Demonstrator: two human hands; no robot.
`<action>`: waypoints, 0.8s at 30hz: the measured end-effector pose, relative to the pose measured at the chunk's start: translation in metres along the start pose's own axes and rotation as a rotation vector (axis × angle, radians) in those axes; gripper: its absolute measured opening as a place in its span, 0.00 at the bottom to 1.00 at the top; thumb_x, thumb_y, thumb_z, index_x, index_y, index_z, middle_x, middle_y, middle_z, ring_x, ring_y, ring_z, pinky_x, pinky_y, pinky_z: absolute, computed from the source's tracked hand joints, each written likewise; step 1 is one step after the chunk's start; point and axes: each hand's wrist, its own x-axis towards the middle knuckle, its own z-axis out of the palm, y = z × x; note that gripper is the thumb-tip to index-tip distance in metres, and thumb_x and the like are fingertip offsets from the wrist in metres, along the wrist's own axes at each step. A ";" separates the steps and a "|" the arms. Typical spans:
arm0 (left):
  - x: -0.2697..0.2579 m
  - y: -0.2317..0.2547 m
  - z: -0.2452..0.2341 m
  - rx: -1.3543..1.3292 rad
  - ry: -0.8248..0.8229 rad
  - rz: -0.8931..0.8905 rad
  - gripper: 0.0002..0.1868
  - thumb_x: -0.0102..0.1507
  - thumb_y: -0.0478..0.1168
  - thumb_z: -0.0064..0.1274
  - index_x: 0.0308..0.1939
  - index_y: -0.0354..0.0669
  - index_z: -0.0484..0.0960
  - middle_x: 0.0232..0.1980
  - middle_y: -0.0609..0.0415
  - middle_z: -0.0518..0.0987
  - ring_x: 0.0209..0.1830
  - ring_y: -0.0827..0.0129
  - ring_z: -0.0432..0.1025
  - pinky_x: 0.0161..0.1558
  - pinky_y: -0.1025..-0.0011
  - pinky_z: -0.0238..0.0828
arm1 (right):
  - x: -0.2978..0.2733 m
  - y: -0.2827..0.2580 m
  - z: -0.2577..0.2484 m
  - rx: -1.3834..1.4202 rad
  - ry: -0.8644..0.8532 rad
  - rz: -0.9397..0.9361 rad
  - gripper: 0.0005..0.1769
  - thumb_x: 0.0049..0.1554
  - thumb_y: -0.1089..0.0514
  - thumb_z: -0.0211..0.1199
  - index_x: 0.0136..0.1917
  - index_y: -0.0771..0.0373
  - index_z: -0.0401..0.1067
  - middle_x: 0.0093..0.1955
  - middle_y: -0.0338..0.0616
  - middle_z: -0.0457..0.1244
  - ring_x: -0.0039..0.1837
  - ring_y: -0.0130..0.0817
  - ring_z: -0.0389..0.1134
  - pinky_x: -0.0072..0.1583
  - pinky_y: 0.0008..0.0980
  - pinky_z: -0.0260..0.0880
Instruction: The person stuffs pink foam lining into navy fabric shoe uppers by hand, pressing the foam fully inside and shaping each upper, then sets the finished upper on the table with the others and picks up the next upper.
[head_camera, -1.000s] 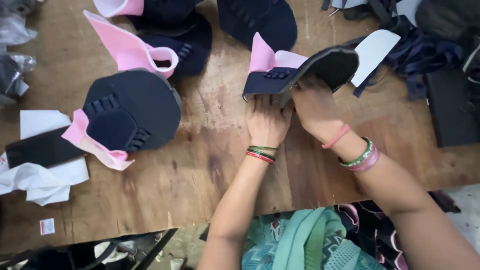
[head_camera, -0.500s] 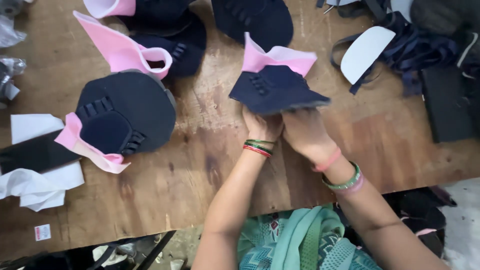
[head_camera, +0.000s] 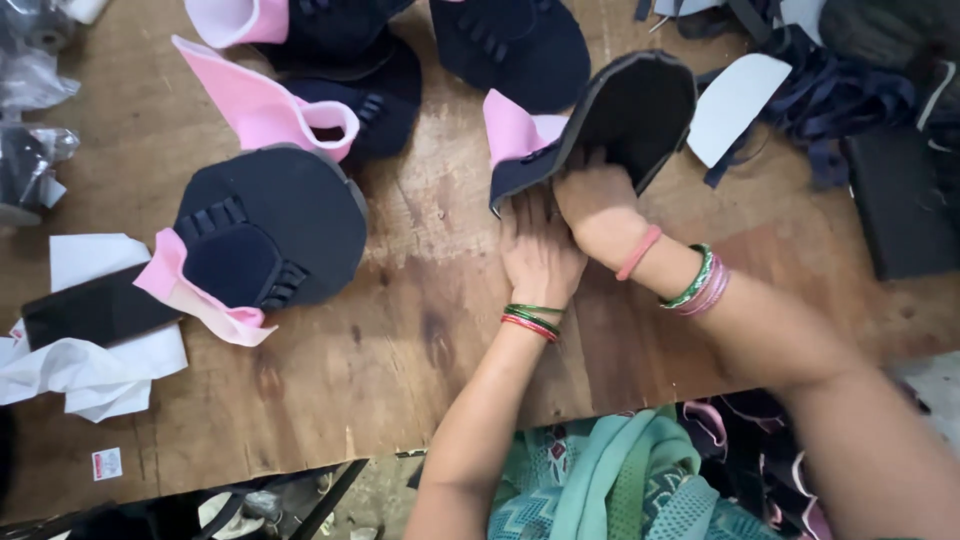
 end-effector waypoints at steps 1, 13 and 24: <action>-0.001 0.000 0.003 0.003 0.051 -0.007 0.32 0.64 0.52 0.44 0.67 0.37 0.75 0.71 0.39 0.71 0.75 0.48 0.60 0.78 0.51 0.39 | 0.001 0.004 0.002 -0.040 -0.014 -0.056 0.11 0.49 0.60 0.59 0.43 0.65 0.80 0.46 0.55 0.70 0.49 0.52 0.72 0.42 0.43 0.74; 0.000 -0.007 0.005 -0.187 0.143 0.014 0.27 0.63 0.53 0.45 0.64 0.50 0.79 0.69 0.52 0.75 0.74 0.55 0.65 0.78 0.50 0.46 | -0.066 0.008 -0.019 0.317 0.158 -0.204 0.19 0.52 0.64 0.56 0.57 0.69 0.74 0.56 0.62 0.67 0.59 0.58 0.70 0.61 0.51 0.70; -0.014 -0.003 0.009 -0.042 0.003 -0.001 0.29 0.64 0.50 0.42 0.68 0.44 0.74 0.69 0.48 0.74 0.73 0.54 0.63 0.78 0.44 0.38 | -0.012 -0.048 -0.005 0.493 0.113 -0.039 0.20 0.61 0.47 0.58 0.62 0.57 0.72 0.62 0.53 0.66 0.66 0.55 0.66 0.67 0.54 0.64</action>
